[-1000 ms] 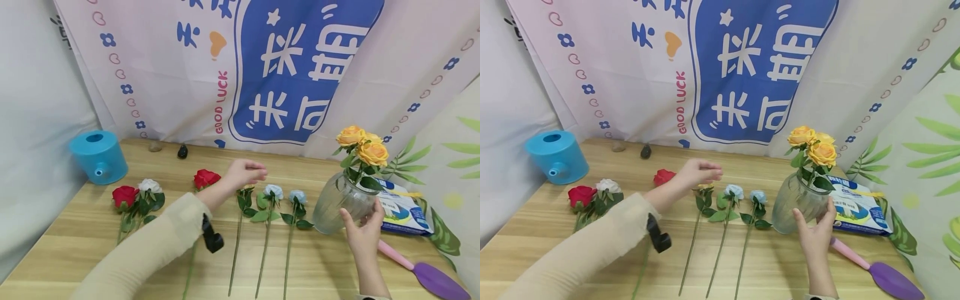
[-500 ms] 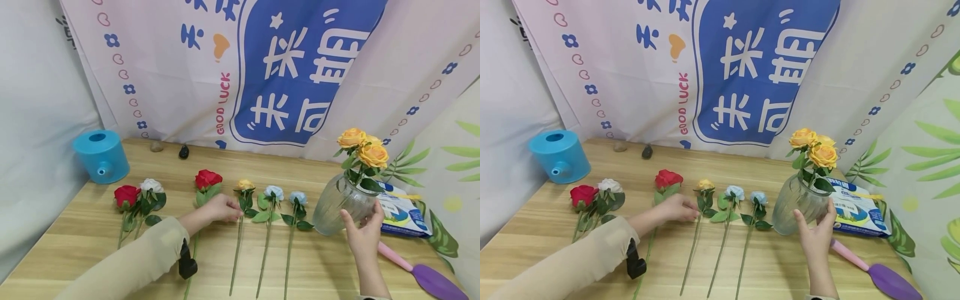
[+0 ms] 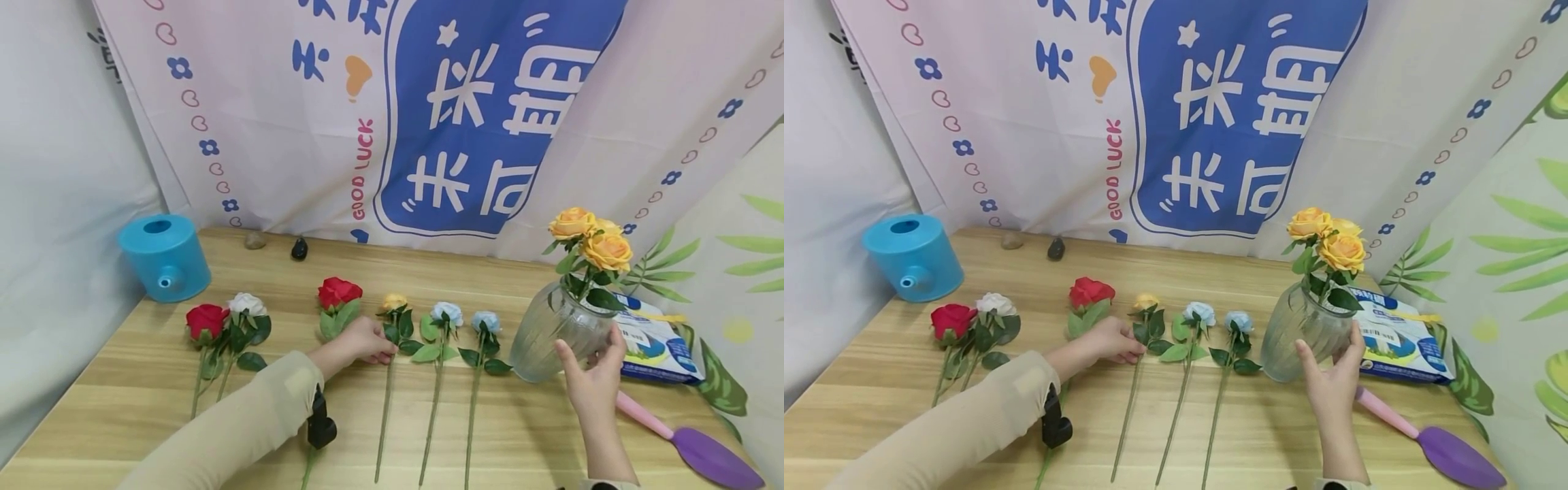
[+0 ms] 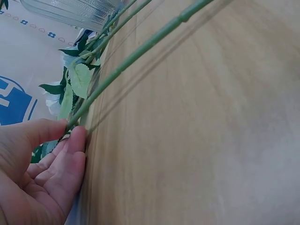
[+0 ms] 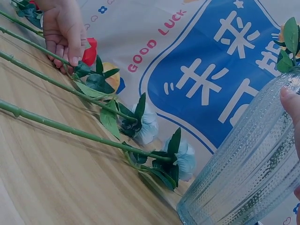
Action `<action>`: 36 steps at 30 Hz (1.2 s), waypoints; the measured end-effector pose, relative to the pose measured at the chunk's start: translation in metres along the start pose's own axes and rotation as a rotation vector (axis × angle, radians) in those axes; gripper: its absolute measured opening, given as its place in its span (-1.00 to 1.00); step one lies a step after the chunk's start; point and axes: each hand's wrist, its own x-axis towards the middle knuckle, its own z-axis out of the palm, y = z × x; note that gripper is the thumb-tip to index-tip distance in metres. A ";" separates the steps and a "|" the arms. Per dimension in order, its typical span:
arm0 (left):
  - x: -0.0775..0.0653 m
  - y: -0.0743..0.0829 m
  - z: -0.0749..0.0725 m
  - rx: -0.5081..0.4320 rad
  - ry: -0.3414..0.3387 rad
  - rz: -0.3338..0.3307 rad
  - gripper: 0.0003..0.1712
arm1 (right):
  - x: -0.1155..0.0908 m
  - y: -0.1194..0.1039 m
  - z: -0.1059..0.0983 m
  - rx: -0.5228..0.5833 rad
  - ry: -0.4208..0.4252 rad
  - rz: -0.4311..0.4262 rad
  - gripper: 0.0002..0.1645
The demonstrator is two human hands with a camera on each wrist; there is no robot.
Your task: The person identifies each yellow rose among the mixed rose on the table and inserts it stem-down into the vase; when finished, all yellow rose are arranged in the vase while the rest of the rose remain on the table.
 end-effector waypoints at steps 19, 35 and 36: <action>-0.013 0.030 -0.011 -0.216 0.037 0.044 -0.87 | 0.001 0.001 0.000 0.007 -0.005 -0.006 -0.05; -0.040 0.189 -0.015 -0.555 0.034 0.534 -0.76 | 0.002 0.001 0.001 0.002 -0.004 0.006 -0.05; -0.041 0.198 -0.011 -0.580 0.043 0.551 -0.76 | 0.001 0.002 0.001 0.000 -0.003 0.009 -0.05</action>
